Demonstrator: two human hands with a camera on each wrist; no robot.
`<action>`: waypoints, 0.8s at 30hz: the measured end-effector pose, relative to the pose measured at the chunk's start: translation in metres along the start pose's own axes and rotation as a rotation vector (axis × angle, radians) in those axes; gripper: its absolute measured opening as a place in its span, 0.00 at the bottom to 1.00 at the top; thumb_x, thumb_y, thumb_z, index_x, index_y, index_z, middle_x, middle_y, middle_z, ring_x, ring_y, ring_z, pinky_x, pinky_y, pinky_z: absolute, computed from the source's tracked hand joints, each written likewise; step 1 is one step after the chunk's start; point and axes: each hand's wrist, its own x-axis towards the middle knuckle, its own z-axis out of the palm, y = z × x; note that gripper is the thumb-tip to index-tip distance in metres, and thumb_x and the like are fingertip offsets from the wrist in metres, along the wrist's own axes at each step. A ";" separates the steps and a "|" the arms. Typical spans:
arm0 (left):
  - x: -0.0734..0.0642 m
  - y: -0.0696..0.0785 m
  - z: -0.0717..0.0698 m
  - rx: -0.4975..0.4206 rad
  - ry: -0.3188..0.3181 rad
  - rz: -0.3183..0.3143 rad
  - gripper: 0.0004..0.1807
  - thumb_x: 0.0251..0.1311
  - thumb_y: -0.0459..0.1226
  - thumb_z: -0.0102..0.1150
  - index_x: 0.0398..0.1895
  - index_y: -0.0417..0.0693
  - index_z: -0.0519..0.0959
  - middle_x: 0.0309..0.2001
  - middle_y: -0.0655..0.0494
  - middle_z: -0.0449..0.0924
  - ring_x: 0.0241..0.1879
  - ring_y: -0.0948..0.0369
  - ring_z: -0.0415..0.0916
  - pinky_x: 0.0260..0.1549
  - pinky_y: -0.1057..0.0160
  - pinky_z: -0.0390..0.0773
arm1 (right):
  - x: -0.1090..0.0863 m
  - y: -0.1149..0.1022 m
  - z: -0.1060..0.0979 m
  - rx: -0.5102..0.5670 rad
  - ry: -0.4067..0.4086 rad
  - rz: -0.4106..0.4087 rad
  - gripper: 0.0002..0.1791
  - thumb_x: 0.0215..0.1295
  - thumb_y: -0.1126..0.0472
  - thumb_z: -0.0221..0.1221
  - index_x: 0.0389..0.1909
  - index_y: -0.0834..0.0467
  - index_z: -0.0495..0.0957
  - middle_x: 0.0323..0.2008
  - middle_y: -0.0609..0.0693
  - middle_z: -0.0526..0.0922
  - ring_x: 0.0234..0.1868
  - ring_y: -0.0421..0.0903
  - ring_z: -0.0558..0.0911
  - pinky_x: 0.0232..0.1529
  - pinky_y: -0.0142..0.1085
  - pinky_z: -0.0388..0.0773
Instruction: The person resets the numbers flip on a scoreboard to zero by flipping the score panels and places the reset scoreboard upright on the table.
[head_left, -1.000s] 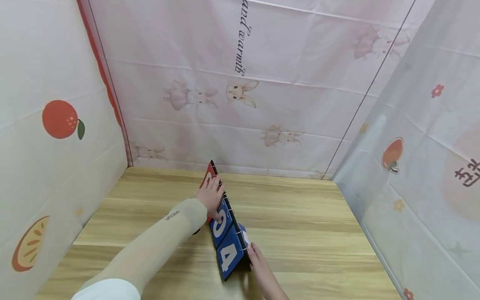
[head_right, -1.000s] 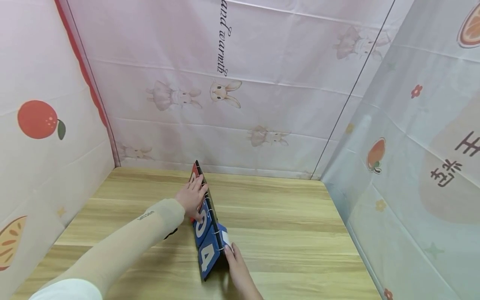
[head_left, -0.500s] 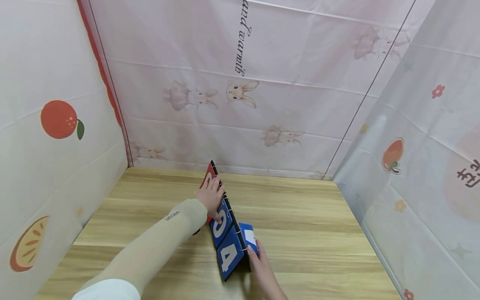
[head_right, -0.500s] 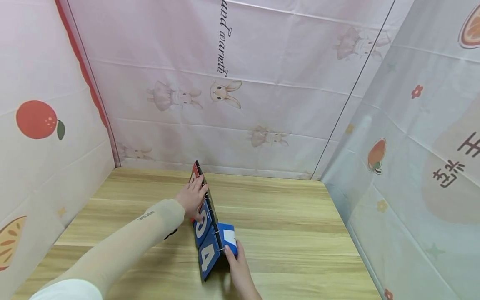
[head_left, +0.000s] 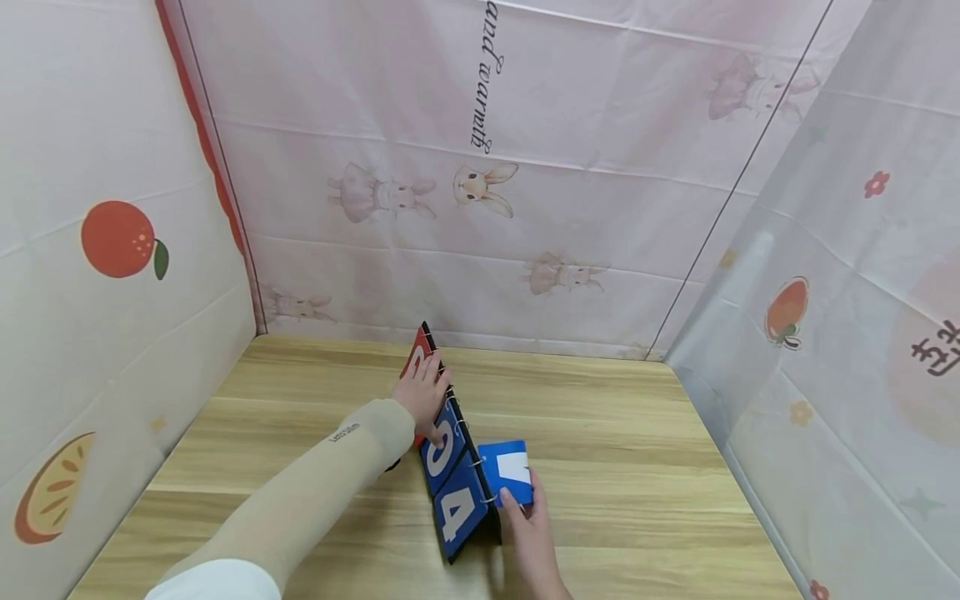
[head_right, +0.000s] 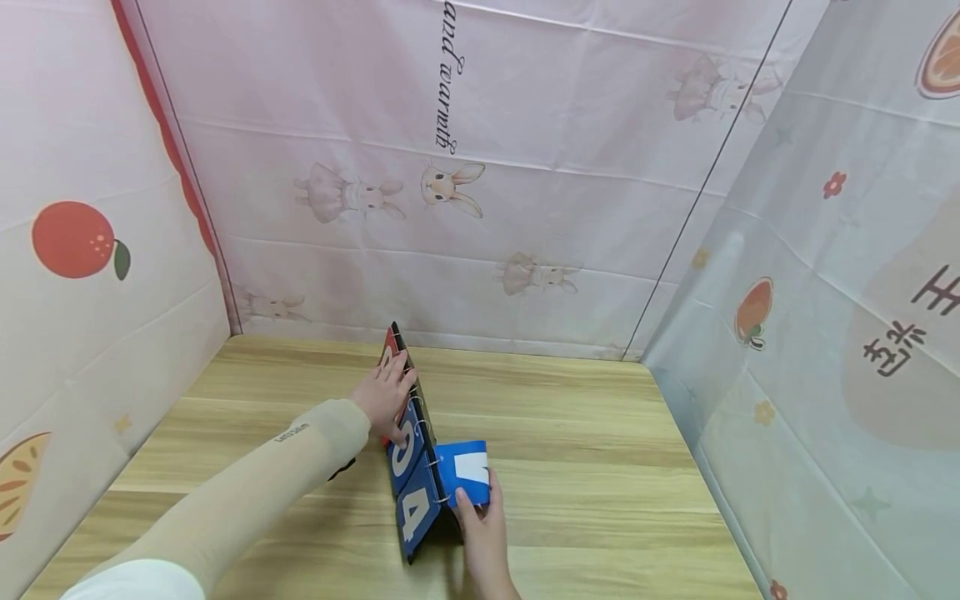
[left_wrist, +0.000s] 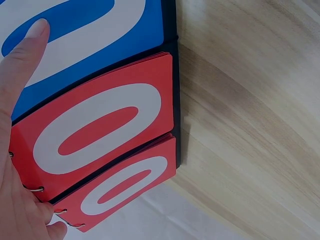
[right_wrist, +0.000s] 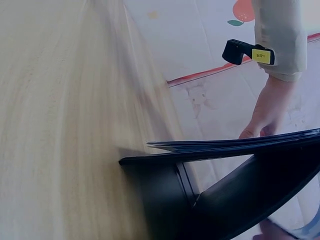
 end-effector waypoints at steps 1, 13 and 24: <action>0.000 0.000 0.000 0.003 0.001 0.000 0.71 0.27 0.73 0.62 0.72 0.43 0.47 0.71 0.35 0.37 0.70 0.46 0.41 0.64 0.50 0.50 | 0.000 -0.001 0.000 0.014 0.009 -0.006 0.44 0.67 0.47 0.53 0.71 0.64 0.41 0.66 0.71 0.53 0.64 0.64 0.60 0.60 0.52 0.59; -0.002 0.000 -0.002 -0.013 0.000 -0.001 0.71 0.27 0.72 0.63 0.72 0.42 0.48 0.71 0.35 0.37 0.70 0.44 0.41 0.64 0.47 0.48 | -0.001 -0.023 -0.001 0.073 0.038 -0.044 0.39 0.64 0.46 0.56 0.67 0.64 0.56 0.60 0.64 0.68 0.57 0.55 0.72 0.55 0.46 0.69; -0.001 0.000 0.001 -0.024 0.008 -0.008 0.70 0.27 0.73 0.63 0.71 0.44 0.49 0.71 0.35 0.38 0.70 0.45 0.42 0.64 0.48 0.49 | -0.008 -0.030 0.005 -0.006 -0.025 -0.099 0.38 0.59 0.59 0.63 0.68 0.59 0.56 0.60 0.64 0.68 0.55 0.55 0.74 0.52 0.43 0.73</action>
